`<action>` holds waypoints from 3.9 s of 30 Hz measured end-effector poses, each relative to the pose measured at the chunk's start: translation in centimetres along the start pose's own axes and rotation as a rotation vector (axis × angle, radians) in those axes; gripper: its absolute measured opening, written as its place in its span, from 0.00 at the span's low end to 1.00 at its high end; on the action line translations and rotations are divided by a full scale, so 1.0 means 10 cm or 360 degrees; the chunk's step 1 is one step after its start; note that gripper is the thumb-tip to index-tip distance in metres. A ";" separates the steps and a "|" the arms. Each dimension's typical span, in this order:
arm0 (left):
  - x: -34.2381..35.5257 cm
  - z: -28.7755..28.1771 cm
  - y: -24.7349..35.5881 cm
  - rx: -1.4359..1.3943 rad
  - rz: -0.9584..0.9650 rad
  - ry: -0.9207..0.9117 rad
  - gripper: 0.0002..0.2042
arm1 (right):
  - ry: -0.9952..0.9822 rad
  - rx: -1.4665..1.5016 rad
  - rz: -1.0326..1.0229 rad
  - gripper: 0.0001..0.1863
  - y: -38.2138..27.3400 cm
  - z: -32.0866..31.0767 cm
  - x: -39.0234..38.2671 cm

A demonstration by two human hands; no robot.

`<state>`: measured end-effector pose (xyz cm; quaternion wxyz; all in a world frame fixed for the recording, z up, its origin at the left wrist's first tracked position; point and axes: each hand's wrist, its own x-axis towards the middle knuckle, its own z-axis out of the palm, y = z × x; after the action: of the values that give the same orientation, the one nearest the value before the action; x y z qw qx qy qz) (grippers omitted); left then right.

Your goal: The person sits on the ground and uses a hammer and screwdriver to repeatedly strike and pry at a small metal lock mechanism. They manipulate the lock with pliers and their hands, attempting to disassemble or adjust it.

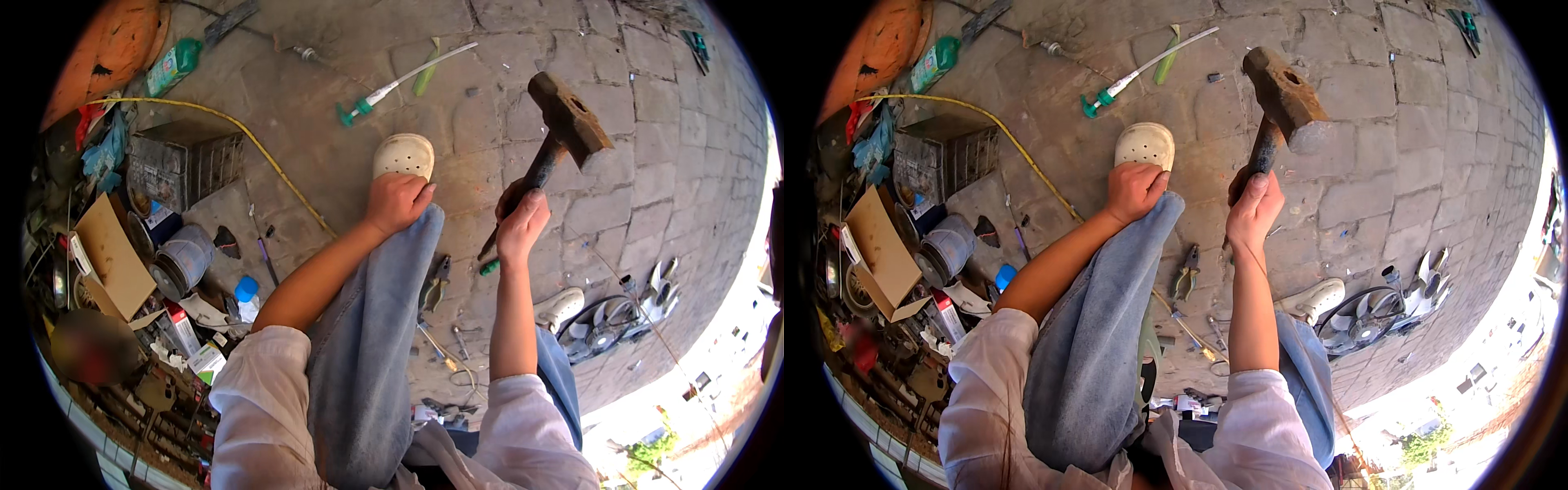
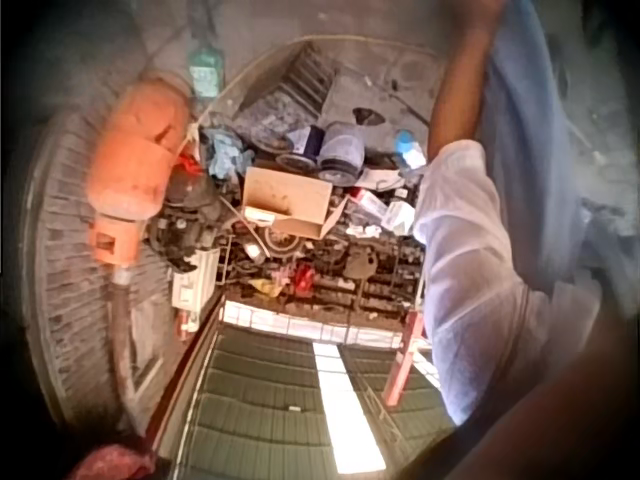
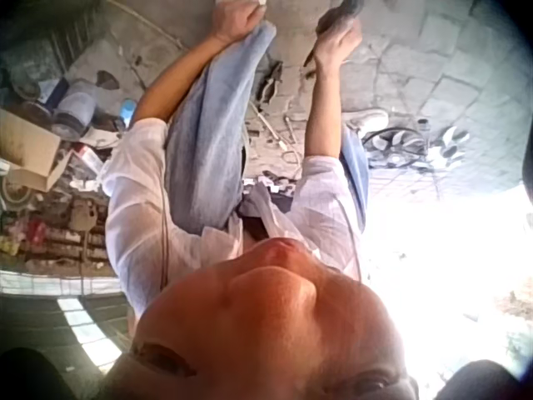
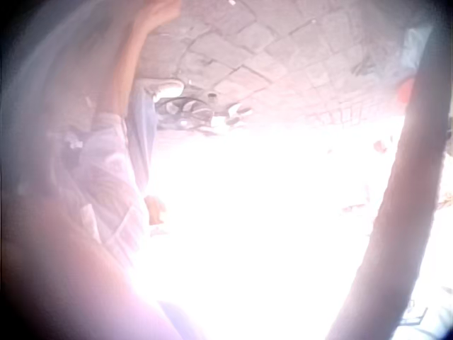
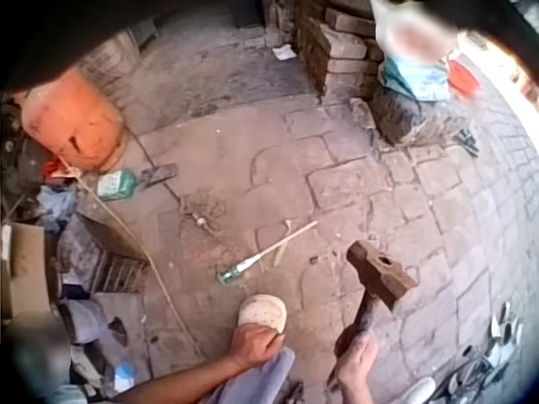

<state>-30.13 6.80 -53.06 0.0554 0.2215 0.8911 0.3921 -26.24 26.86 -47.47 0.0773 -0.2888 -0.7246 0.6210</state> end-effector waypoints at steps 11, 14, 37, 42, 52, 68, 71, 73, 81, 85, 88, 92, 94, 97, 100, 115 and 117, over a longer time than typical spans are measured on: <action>0.05 -0.04 0.02 0.0046 -0.0029 -0.0053 0.09 | -0.0179 -0.0552 0.0498 0.33 0.50 0.50 0.44; 0.04 -0.03 0.00 0.0021 -0.0021 -0.0018 0.09 | -0.0111 -0.0029 0.0610 0.33 0.15 0.37 0.34; 0.37 0.05 0.06 0.0012 -0.0247 0.0009 0.06 | -0.0081 0.0234 0.0731 0.34 0.06 -0.07 0.07; 1.42 0.51 -0.22 -0.0008 -0.0205 0.0028 0.12 | 0.0049 0.0179 0.0938 0.35 0.02 -0.30 -0.37; 1.45 0.81 -0.33 0.0141 -0.0163 -0.0126 0.12 | 0.0054 0.0084 0.0970 0.33 0.24 -0.40 -0.85; 1.38 0.74 -0.37 0.0104 -0.0265 -0.0294 0.14 | 0.0043 -0.0027 0.0991 0.29 0.37 -0.35 -0.77; 1.33 0.70 -0.37 0.0214 -0.0117 -0.0367 0.13 | 0.0063 0.0003 0.1013 0.28 0.39 -0.33 -0.80; 1.26 0.64 -0.37 0.0241 -0.0003 -0.0321 0.12 | 0.0063 0.0036 0.0995 0.28 0.41 -0.32 -0.79; 0.64 0.23 -0.33 0.0246 -0.0056 0.0213 0.10 | -0.0038 -0.0026 0.0588 0.29 0.12 -0.13 -0.47; 0.35 0.12 -0.32 0.0317 -0.0176 0.0268 0.12 | -0.0016 -0.0091 -0.0143 0.35 -0.01 -0.08 -0.37; 0.31 0.08 -0.32 0.0277 -0.0222 0.0313 0.13 | 0.0065 -0.0308 -0.0361 0.37 0.20 0.06 -0.28; 0.30 0.10 -0.30 0.0186 -0.0221 0.0332 0.13 | -0.0092 -0.1032 0.0334 0.34 0.60 0.24 -0.12; 0.27 0.11 -0.28 0.0244 -0.0269 0.0312 0.12 | -0.0177 -0.0893 0.0483 0.33 0.62 0.24 0.01; 0.26 0.15 -0.31 0.0177 -0.0415 0.0330 0.10 | -0.0146 -0.0085 0.0933 0.32 0.30 0.08 -0.10; 0.23 0.19 -0.34 0.0202 -0.0454 0.0338 0.10 | -0.0058 0.0147 0.0763 0.33 -0.15 -0.06 -0.13; 0.31 0.14 -0.34 0.0208 -0.0490 0.0335 0.11 | 0.0014 -0.0292 0.1024 0.36 0.35 0.27 0.01; 0.28 0.16 -0.35 0.0211 -0.0449 0.0350 0.11 | 0.0087 0.0117 0.0847 0.32 -0.03 0.16 -0.03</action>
<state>-33.46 7.06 -56.44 -0.0026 0.0533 0.9379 0.3428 -26.86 25.33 -47.50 -0.0587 -0.4828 -0.5977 0.6373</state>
